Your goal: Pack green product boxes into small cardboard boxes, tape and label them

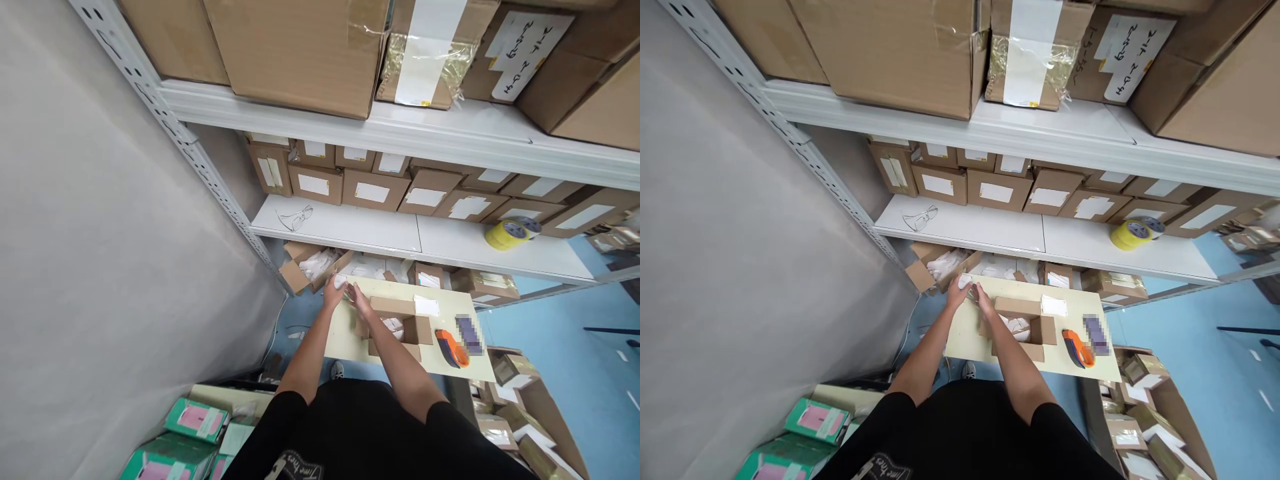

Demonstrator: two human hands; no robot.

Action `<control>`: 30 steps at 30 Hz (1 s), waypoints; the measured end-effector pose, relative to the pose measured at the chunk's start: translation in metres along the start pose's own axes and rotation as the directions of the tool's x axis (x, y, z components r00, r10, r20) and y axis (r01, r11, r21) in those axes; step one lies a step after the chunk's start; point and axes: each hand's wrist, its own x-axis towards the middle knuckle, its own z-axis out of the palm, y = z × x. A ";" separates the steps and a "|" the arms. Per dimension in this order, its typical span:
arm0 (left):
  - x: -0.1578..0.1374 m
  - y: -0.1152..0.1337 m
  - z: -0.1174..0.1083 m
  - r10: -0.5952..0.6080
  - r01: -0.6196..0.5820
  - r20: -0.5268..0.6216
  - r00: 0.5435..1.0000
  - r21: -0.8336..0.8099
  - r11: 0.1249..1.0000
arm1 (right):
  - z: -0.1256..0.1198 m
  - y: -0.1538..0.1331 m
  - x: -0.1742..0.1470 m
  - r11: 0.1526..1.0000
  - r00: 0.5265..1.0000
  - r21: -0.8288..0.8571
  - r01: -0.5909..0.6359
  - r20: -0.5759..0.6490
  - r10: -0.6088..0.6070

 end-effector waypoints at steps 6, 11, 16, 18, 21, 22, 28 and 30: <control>-0.006 -0.001 -0.016 -0.015 0.023 -0.074 0.997 0.110 0.994 | -0.005 -0.017 -0.009 1.000 1.000 -0.025 -0.016 0.007 0.016; -0.016 0.009 -0.042 -0.033 0.049 -0.184 0.982 0.083 0.995 | -0.022 -0.031 -0.027 0.993 0.994 -0.089 0.074 -0.072 -0.080; -0.034 0.020 -0.067 -0.074 0.025 -0.244 0.967 -0.198 0.980 | -0.040 -0.040 -0.049 0.983 0.963 -0.133 0.124 -0.221 -0.151; -0.044 0.027 -0.064 -0.089 0.019 -0.187 0.978 -0.344 0.939 | -0.051 -0.044 -0.060 0.983 0.949 -0.111 0.148 -0.262 -0.173; -0.067 0.039 -0.041 -0.056 0.041 -0.021 0.998 -0.434 0.900 | -0.075 -0.044 -0.085 0.969 0.930 -0.114 0.217 -0.278 -0.241; -0.077 0.043 -0.030 -0.036 0.047 0.035 0.999 -0.420 0.906 | -0.085 -0.042 -0.094 0.963 0.918 -0.132 0.235 -0.296 -0.265; -0.132 0.055 0.035 0.021 0.070 0.301 0.953 -0.288 0.955 | -0.147 -0.009 -0.156 0.958 0.838 -0.217 0.185 -0.475 -0.269; -0.141 0.053 0.046 0.023 0.081 0.372 0.928 -0.262 0.962 | -0.159 0.003 -0.170 0.967 0.842 -0.209 0.150 -0.485 -0.235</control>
